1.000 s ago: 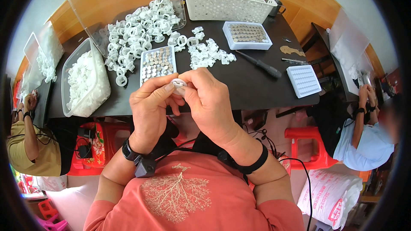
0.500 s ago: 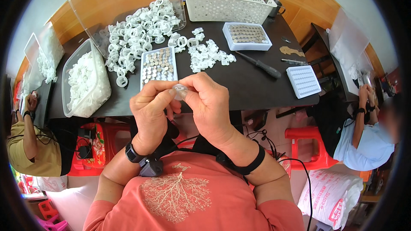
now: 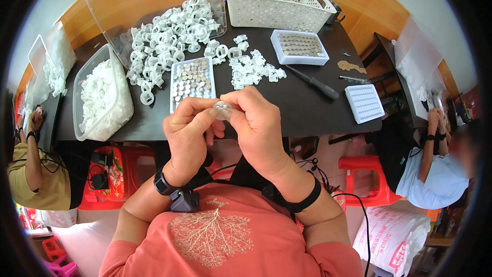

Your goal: Assembling small plastic housings with internal components and metal pins manually.

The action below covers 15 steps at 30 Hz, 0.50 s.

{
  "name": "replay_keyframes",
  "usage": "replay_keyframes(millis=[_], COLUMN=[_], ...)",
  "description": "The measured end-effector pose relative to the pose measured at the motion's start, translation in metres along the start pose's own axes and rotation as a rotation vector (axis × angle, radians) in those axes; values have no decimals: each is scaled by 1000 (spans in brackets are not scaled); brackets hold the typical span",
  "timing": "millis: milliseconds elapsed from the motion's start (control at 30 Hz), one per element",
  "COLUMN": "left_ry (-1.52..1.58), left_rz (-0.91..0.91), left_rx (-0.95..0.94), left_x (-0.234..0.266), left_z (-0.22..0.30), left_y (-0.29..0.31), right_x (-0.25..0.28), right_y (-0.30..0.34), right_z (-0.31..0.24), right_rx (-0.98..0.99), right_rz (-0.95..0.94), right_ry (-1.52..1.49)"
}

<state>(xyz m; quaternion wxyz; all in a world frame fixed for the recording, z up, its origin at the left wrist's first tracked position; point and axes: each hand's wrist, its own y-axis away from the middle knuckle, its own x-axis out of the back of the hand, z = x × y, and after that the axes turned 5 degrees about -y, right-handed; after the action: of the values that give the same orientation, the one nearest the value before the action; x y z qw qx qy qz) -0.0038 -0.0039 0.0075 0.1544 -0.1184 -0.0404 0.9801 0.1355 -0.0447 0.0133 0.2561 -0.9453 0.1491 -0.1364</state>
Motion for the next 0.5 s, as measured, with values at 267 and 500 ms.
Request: replay_keyframes(millis=[267,500], left_ry=[81,70], left_rz=[-27,-55], left_rx=[-11,-29], left_x=[4,5], left_z=[-1,-3], left_y=[-2,3], right_x=[5,-2], right_y=[-5,5], right_z=[-10,-11], right_rx=[-325,-163], right_rz=[-20,20], right_ry=[-402,-211])
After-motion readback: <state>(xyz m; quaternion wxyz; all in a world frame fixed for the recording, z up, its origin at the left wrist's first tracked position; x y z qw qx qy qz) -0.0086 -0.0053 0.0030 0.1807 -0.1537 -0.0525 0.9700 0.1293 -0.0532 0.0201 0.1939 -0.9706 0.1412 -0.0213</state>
